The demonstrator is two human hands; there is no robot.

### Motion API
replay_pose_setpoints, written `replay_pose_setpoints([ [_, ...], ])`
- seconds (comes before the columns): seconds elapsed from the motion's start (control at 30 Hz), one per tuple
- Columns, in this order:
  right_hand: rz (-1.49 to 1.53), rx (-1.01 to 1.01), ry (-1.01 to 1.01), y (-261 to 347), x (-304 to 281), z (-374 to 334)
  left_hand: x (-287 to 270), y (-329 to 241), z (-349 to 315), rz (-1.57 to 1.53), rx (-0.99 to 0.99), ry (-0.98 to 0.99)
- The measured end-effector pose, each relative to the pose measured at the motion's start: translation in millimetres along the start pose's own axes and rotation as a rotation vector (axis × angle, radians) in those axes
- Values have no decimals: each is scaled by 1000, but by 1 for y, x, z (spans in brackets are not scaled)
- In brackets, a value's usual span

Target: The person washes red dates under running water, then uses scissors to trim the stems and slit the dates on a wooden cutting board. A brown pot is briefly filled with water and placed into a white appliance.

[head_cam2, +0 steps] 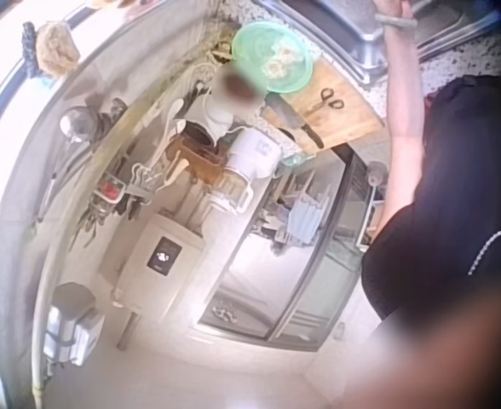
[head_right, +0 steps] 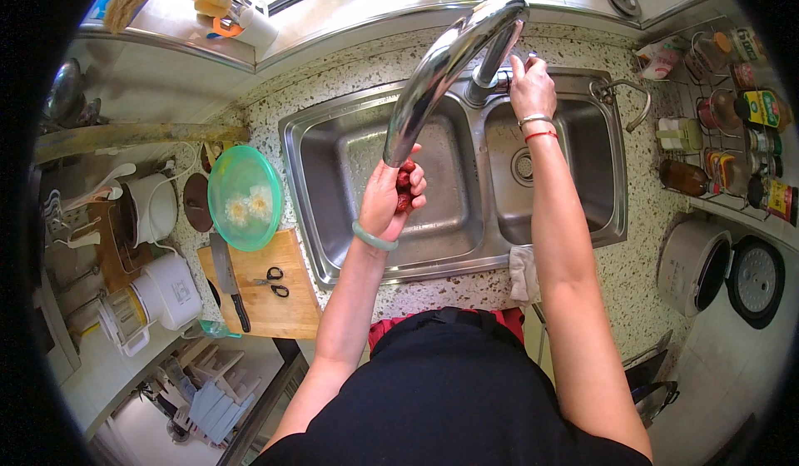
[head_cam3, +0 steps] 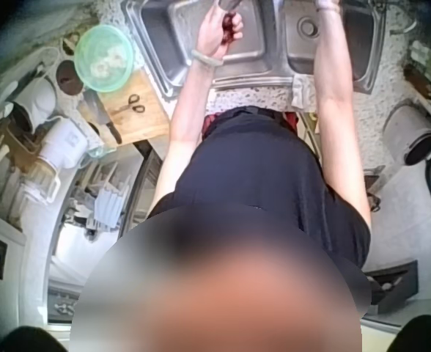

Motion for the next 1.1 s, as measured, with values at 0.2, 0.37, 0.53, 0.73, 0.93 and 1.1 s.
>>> replay_pose_setpoints([
  [0.2,572,157,13,34,-58,-75,-4,-14,-2,104,131,-86],
  [0.37,899,182,559,99,-33,-192,-12,-17,6,237,261,-123],
  [0.53,1006,357,577,116,-23,-214,-17,-22,5,274,382,-154],
  [0.73,855,103,326,121,-30,-197,-1,-37,-16,432,617,-184],
  [0.93,908,369,423,100,-4,-211,-2,-30,-21,529,728,-218],
  [1.1,833,370,428,99,-9,-218,-23,-24,-2,404,663,-212],
])
Point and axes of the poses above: each hand's wrist, its own z-axis towards the middle knuckle, its own x-axis out of the palm, y = z × x, the point moved 10 cm from there along z, towards the middle knuckle, and after that the axes turned 8 degrees about -y, right-handed, at the moved point
